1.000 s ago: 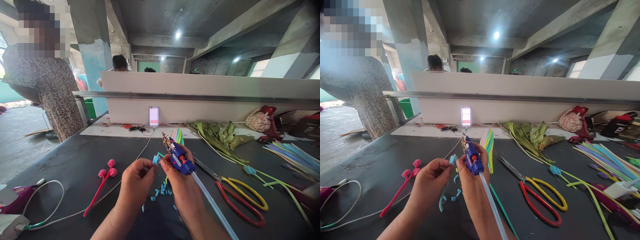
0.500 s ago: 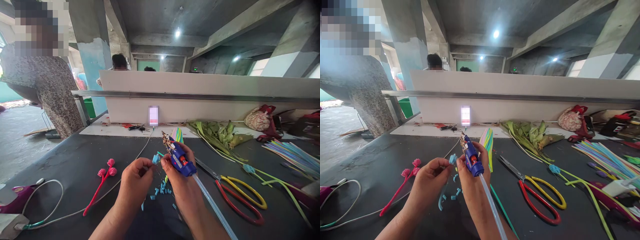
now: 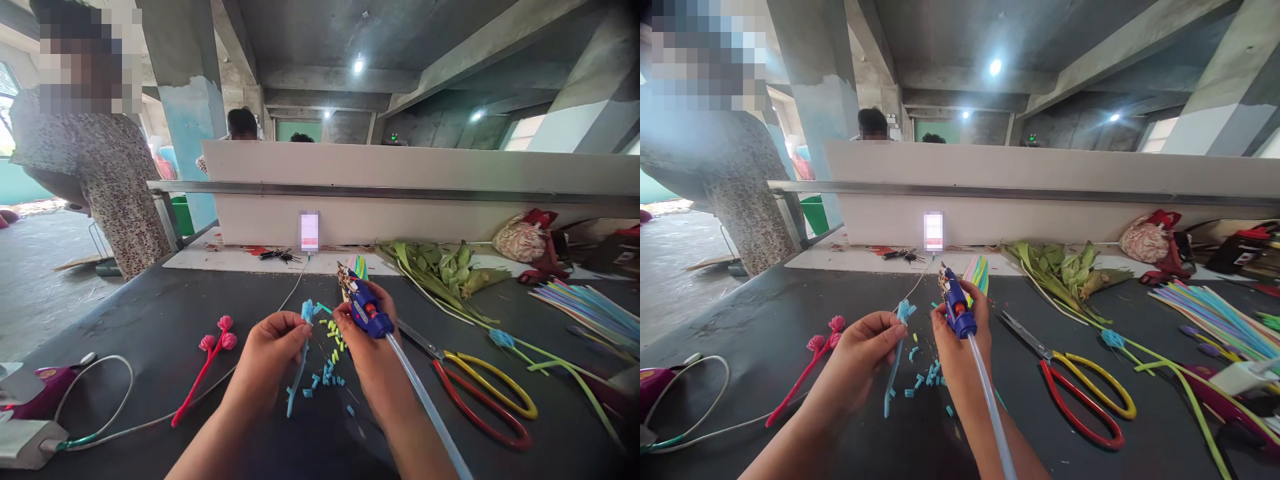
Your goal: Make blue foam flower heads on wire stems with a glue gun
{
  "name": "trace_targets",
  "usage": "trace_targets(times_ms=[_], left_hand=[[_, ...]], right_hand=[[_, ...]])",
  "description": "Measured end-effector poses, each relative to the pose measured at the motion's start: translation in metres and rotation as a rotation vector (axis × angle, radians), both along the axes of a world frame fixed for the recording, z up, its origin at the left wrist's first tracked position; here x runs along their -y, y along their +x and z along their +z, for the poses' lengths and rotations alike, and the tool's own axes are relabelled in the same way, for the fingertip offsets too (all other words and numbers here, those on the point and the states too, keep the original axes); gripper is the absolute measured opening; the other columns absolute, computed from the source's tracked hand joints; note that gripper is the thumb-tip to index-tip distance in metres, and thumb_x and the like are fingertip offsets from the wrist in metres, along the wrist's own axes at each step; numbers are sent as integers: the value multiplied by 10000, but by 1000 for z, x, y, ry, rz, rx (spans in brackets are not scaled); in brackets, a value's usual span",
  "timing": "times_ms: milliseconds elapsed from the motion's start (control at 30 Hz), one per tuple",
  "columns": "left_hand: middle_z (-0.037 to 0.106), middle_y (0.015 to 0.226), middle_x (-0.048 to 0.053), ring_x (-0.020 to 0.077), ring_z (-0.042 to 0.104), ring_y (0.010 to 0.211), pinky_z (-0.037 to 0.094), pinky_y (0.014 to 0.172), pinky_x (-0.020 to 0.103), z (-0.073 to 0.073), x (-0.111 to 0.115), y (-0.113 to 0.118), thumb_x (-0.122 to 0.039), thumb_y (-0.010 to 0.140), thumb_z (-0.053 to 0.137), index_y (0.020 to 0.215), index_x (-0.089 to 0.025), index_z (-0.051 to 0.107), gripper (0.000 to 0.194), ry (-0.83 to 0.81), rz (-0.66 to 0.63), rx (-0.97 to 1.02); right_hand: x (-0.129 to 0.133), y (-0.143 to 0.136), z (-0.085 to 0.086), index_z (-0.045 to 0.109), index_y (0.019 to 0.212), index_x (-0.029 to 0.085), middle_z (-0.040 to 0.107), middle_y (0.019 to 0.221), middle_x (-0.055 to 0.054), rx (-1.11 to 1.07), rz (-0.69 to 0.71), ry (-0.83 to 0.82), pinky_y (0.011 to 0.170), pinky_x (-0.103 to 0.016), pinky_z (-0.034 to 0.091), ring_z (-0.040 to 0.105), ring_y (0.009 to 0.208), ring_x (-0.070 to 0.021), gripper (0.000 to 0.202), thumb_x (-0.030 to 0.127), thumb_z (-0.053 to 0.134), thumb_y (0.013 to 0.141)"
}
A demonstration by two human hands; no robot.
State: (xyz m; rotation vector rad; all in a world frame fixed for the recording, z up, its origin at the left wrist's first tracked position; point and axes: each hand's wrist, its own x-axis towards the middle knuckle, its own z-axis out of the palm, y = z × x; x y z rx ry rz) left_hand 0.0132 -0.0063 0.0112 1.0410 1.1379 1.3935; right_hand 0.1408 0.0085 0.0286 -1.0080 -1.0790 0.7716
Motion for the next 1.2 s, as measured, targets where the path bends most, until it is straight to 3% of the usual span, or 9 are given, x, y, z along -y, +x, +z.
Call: trace_targets(times_ms=[167, 367, 467, 967, 1200], left_hand=[[429, 464, -64, 24, 290, 408, 147, 391, 159, -1, -3, -8, -319, 706, 663, 681, -138, 561, 209, -37, -95, 130], [413, 450, -69, 21, 252, 374, 113, 376, 175, -6, -3, -7, -322, 719, 654, 678, -151, 540, 210, -116, -217, 143], [391, 439, -77, 23, 244, 373, 127, 378, 177, -5, -1, -5, -335, 704, 667, 683, -154, 536, 225, -136, -238, 138], [418, 497, -60, 41, 296, 431, 191, 425, 186, -5, 0, 6, -332, 647, 675, 653, -140, 580, 214, -28, -30, -45], [414, 471, -66, 41, 288, 416, 195, 406, 177, -4, -2, 5, -321, 646, 652, 651, -148, 587, 185, -28, -1, -110]], right_hand=[[-4, 0, -8, 494, 1091, 250, 600, 741, 43, 27, 57, -73, 694, -291, 467, 584, 684, -155, 448, 219, 655, 674], [4, 4, -4, 505, 1111, 229, 650, 817, -2, 99, 171, -30, 663, -309, 456, 590, 728, -179, 416, 313, 646, 728], [5, 6, -2, 501, 1103, 223, 635, 815, 8, 95, 155, -3, 665, -300, 460, 584, 710, -161, 414, 301, 652, 726], [-7, -5, -18, 509, 1068, 261, 595, 762, 45, 22, 87, 100, 666, -303, 505, 595, 659, -130, 439, 159, 657, 668], [-19, 1, -27, 504, 1076, 257, 639, 673, 59, 45, 143, 124, 529, -277, 485, 595, 553, -133, 514, 175, 693, 605]])
